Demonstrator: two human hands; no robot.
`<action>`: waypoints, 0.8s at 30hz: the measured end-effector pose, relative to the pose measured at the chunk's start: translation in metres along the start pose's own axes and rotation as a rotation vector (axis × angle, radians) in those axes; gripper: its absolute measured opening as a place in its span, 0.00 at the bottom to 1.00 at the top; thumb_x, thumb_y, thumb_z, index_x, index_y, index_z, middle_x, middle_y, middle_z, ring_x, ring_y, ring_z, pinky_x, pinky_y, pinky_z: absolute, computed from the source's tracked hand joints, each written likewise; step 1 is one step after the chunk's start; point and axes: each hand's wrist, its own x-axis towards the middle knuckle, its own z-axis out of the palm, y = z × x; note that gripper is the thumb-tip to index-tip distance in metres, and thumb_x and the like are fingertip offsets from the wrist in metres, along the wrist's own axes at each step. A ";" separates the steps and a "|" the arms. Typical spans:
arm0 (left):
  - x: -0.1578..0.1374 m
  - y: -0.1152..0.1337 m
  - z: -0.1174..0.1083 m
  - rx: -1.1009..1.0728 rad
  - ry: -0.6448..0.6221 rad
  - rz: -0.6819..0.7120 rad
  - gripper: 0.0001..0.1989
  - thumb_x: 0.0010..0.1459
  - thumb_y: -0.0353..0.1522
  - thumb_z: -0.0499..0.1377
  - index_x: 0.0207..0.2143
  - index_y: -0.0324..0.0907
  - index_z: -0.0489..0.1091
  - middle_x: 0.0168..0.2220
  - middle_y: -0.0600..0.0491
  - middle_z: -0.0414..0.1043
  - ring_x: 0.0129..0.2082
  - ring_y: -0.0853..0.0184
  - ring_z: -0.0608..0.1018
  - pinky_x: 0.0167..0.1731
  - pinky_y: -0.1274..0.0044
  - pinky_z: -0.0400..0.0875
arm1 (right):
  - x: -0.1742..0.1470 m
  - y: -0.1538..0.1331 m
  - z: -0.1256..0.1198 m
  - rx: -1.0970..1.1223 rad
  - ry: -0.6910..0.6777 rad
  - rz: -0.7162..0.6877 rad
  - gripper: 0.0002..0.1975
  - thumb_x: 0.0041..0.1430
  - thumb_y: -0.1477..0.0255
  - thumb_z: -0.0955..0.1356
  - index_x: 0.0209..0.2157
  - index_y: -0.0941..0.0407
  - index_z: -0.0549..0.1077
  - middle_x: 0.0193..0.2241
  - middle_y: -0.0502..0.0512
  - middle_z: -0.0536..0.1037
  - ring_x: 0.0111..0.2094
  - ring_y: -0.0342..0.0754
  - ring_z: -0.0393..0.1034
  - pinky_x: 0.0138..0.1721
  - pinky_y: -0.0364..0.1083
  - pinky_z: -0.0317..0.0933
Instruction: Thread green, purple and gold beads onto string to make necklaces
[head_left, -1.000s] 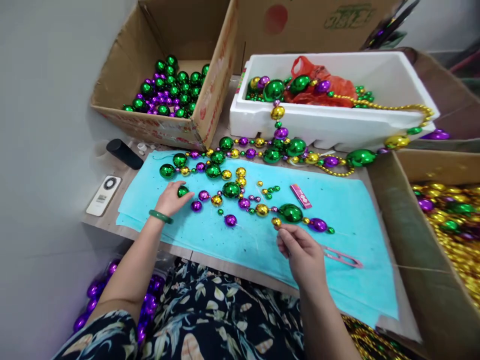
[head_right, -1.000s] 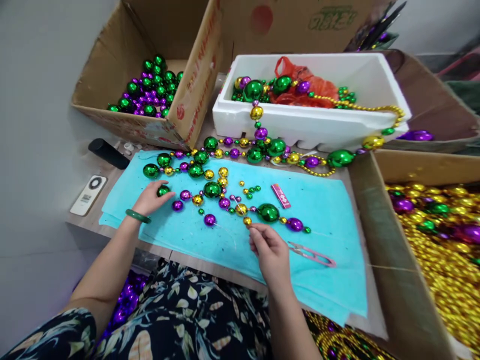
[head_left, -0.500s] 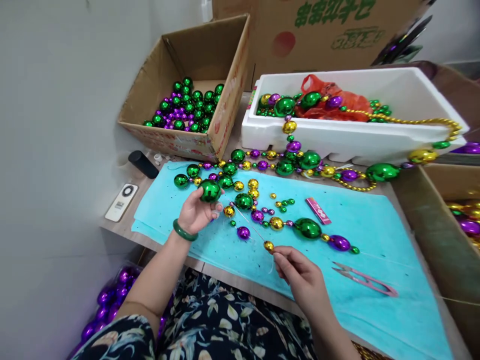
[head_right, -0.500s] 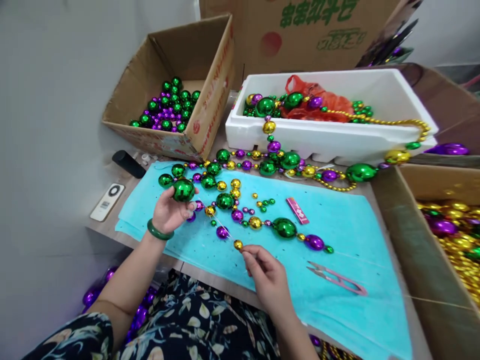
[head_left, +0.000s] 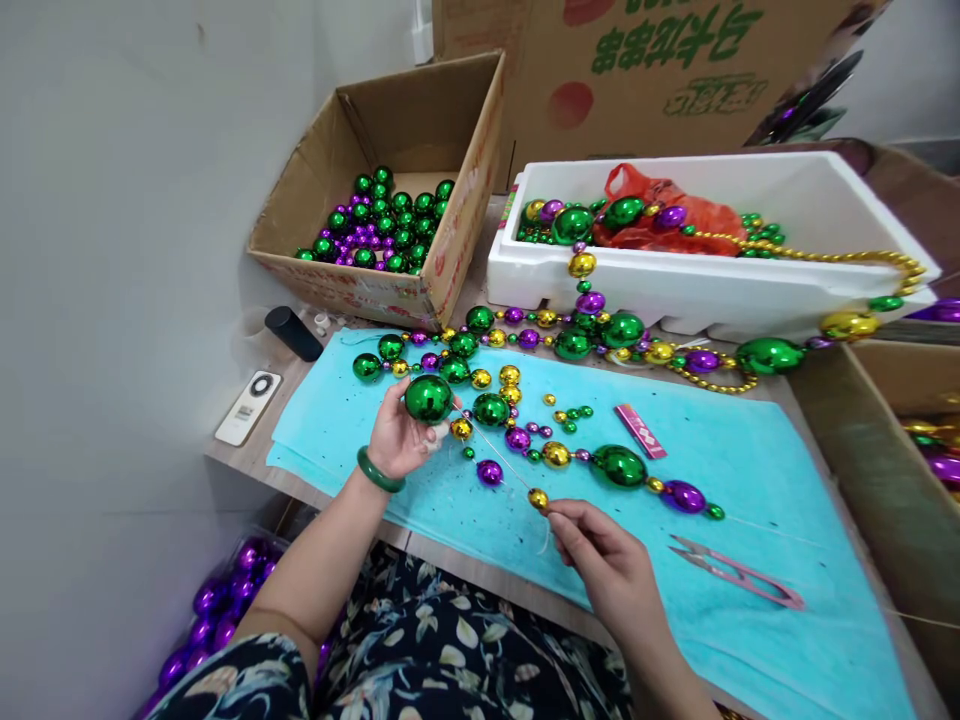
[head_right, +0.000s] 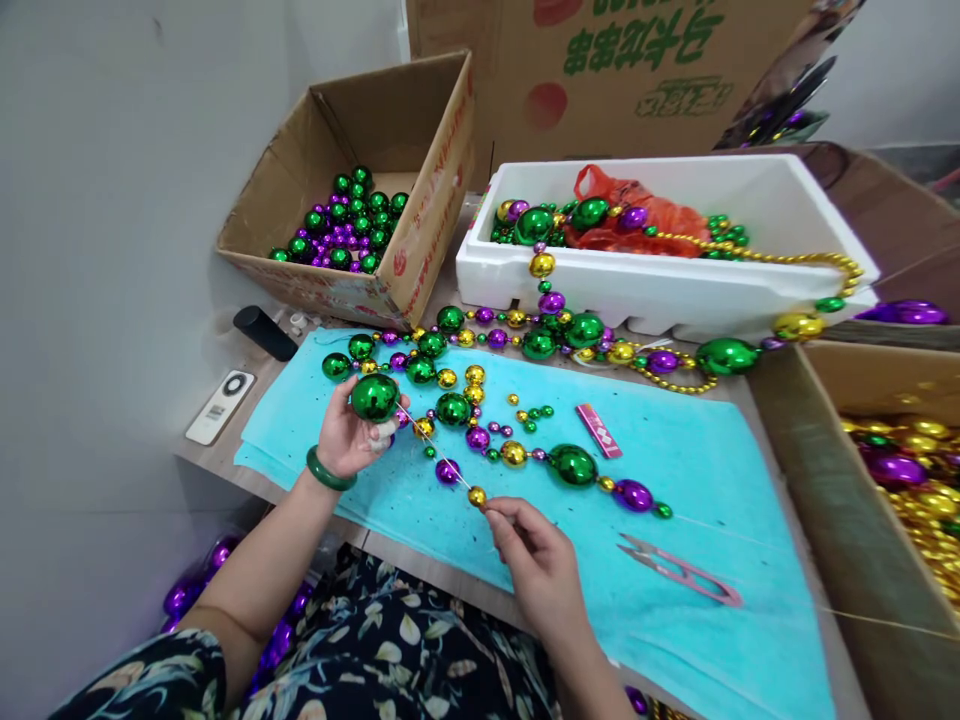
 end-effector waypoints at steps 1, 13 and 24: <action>0.000 0.000 0.001 0.003 0.004 -0.001 0.23 0.55 0.48 0.51 0.35 0.36 0.71 0.35 0.43 0.75 0.15 0.78 0.63 0.08 0.87 0.49 | 0.000 0.000 0.000 0.000 -0.004 0.001 0.14 0.50 0.60 0.69 0.29 0.58 0.75 0.16 0.49 0.65 0.17 0.41 0.59 0.18 0.40 0.55; -0.003 -0.012 -0.003 0.418 -0.003 0.170 0.26 0.48 0.46 0.63 0.45 0.40 0.68 0.30 0.51 0.72 0.16 0.74 0.70 0.10 0.84 0.57 | 0.003 0.001 -0.009 -0.085 -0.005 -0.036 0.14 0.49 0.59 0.70 0.27 0.57 0.77 0.18 0.51 0.69 0.18 0.41 0.58 0.18 0.41 0.54; -0.008 -0.017 0.002 0.657 -0.189 0.162 0.30 0.44 0.43 0.68 0.50 0.44 0.70 0.35 0.51 0.71 0.22 0.75 0.69 0.16 0.83 0.64 | 0.010 0.018 -0.012 -0.120 0.063 -0.023 0.13 0.45 0.59 0.72 0.28 0.54 0.81 0.20 0.53 0.75 0.18 0.42 0.60 0.17 0.42 0.57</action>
